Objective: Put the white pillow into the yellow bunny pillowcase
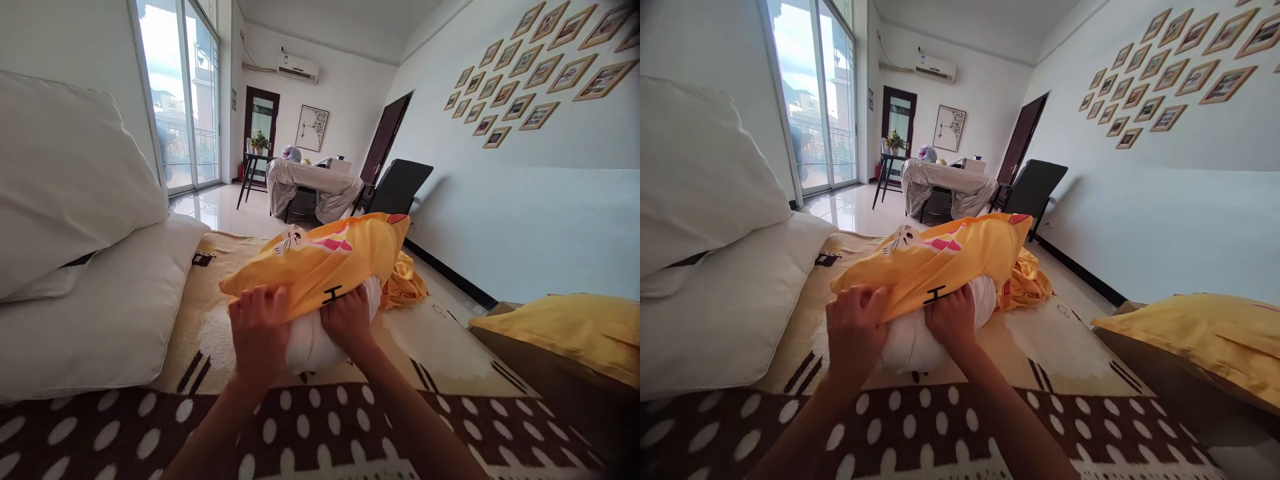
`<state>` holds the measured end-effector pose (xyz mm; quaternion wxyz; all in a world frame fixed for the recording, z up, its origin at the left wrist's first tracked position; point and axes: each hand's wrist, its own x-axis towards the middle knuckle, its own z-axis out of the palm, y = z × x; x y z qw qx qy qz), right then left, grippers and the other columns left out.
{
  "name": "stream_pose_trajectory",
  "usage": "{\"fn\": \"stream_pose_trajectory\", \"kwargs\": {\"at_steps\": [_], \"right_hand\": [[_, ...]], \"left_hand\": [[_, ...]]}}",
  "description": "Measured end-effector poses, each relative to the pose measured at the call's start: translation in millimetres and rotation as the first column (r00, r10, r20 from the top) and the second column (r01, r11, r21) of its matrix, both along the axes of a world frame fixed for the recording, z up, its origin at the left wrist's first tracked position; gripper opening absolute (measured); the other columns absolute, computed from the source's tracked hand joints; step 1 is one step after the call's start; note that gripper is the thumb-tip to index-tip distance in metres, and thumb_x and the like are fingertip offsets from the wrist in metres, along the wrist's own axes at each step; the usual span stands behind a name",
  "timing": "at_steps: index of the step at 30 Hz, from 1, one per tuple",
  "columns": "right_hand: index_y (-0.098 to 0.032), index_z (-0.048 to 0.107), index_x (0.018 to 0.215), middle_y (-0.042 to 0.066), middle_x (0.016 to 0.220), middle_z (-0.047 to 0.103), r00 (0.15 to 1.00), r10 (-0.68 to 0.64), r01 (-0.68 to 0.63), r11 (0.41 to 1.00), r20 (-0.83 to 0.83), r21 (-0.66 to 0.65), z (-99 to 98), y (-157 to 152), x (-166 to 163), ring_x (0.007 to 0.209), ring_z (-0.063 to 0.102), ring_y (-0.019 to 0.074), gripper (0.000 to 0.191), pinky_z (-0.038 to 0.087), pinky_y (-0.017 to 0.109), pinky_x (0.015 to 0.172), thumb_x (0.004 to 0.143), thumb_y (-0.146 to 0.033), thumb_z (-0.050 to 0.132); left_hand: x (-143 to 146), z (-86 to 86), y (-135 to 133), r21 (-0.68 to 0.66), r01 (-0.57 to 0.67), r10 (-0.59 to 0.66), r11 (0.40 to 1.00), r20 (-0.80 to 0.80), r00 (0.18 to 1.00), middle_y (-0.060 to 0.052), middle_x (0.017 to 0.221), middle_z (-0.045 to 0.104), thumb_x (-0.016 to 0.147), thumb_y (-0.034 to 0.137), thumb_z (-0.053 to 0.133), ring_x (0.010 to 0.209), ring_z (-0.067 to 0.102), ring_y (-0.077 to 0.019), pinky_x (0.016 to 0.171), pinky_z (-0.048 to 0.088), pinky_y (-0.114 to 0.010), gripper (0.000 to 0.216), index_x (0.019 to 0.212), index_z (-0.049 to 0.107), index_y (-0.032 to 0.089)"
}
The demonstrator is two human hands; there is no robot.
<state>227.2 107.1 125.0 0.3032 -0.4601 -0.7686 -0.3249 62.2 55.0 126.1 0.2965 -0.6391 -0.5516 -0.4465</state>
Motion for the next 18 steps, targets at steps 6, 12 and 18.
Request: {"fn": "stream_pose_trajectory", "kwargs": {"at_steps": [6,12,18], "right_hand": [[-0.016,0.066,0.085,0.01,0.086,0.068,0.96,0.27,-0.253,0.948,-0.067,0.195,-8.6,-30.7,1.1,0.093,0.059,0.0217,0.019,0.041,0.041,0.095,0.086,-0.019,0.047],[-0.016,0.067,0.102,0.007,0.103,0.069,0.856,0.474,-0.509,0.845,0.209,0.167,-54.0,-75.8,-4.5,0.109,0.056,0.0201,0.031,0.035,0.038,0.099,0.087,-0.015,0.041],[-0.025,0.068,0.094,0.003,0.086,0.071,0.938,0.297,-0.276,0.952,0.179,-0.133,-65.7,-45.5,-11.6,0.094,0.061,0.0187,0.021,0.038,0.033,0.087,0.089,-0.02,0.048]], "left_hand": [[-4.0,-9.9,7.9,-0.054,0.099,-0.093,0.994,0.095,0.991,-0.007,0.085,0.058,0.078,0.002,0.05,0.079,0.052,-0.0223,0.063,0.04,-0.03,0.028,0.099,0.061,0.016],[1.8,-14.6,8.9,0.113,0.359,-0.373,0.926,0.14,0.917,-0.006,0.084,0.061,0.084,0.003,0.044,0.079,0.051,-0.0194,0.069,0.042,-0.029,0.027,0.099,0.062,0.015],[13.5,-11.5,-8.3,0.202,0.434,-0.441,0.878,-0.012,0.898,-0.009,0.083,0.062,0.092,0.014,0.041,0.074,0.049,-0.0187,0.067,0.04,-0.03,0.027,0.109,0.062,0.012]]}}
